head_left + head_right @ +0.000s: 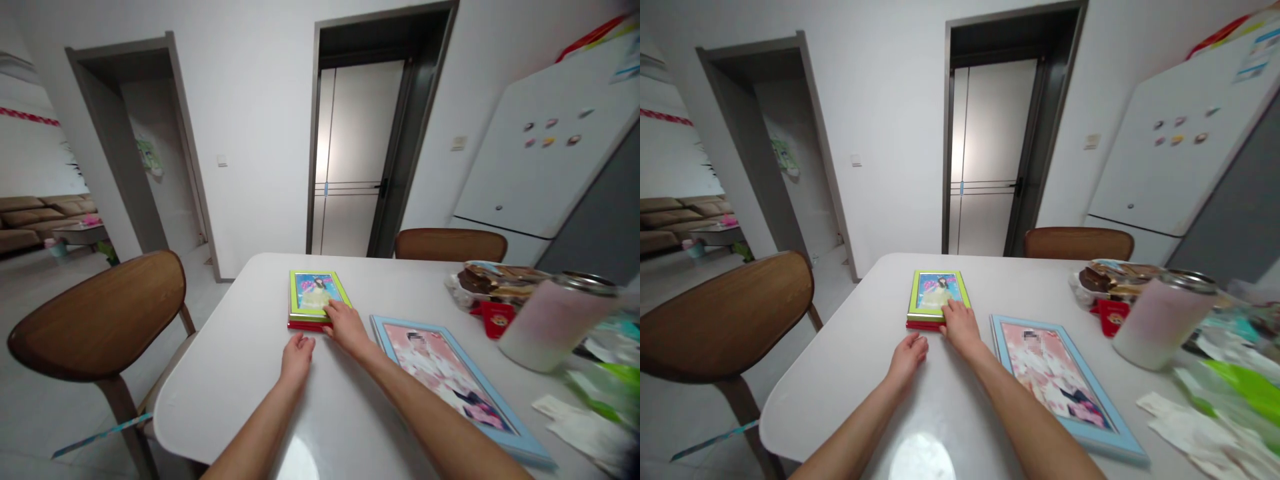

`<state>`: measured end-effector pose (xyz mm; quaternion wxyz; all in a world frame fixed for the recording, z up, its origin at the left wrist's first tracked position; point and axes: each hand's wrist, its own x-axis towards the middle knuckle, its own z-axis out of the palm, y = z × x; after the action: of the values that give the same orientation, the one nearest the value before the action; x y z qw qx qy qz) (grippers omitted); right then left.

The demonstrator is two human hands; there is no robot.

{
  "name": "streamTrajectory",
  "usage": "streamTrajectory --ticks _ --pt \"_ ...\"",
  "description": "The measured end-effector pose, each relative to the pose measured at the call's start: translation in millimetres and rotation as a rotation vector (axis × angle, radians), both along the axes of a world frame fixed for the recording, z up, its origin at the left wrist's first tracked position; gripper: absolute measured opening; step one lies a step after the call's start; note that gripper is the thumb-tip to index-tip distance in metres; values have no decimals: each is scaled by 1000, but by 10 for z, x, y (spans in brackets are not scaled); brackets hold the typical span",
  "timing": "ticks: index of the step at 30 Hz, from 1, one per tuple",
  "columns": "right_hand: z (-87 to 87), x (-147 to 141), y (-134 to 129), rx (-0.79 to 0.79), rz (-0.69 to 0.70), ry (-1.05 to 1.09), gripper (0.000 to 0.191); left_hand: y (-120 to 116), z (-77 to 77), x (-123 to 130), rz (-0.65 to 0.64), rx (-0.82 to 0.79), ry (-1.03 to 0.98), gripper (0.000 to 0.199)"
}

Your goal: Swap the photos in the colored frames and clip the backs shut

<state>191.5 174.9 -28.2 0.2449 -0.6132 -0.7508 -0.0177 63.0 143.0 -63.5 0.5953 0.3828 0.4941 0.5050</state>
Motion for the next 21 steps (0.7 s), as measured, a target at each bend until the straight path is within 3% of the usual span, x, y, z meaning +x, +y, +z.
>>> streamTrajectory --ticks 3,7,9,11,14,17,19,21 --pt "-2 -138 -127 -4 88 -4 20 -45 48 -87 25 24 -117 24" --pt "7 -229 -579 -29 197 5 21 -238 161 -134 79 140 -271 25" --pt "67 -240 -815 -54 199 121 30 -419 242 -140 101 188 -316 31" --pt "176 -234 -1019 -109 175 385 43 -652 345 -153 96 225 -304 37" --pt "371 -214 -1285 -225 125 901 56 -1035 520 -210 24 322 -87 40" --pt "494 -186 -1530 -287 101 1327 61 -1345 641 -290 -125 585 271 47" --pt "505 -158 -1656 -340 89 1526 63 -1473 650 -325 -289 810 485 51" --pt "462 -124 -1725 -412 63 1619 65 -1541 596 -325 -468 937 648 50"
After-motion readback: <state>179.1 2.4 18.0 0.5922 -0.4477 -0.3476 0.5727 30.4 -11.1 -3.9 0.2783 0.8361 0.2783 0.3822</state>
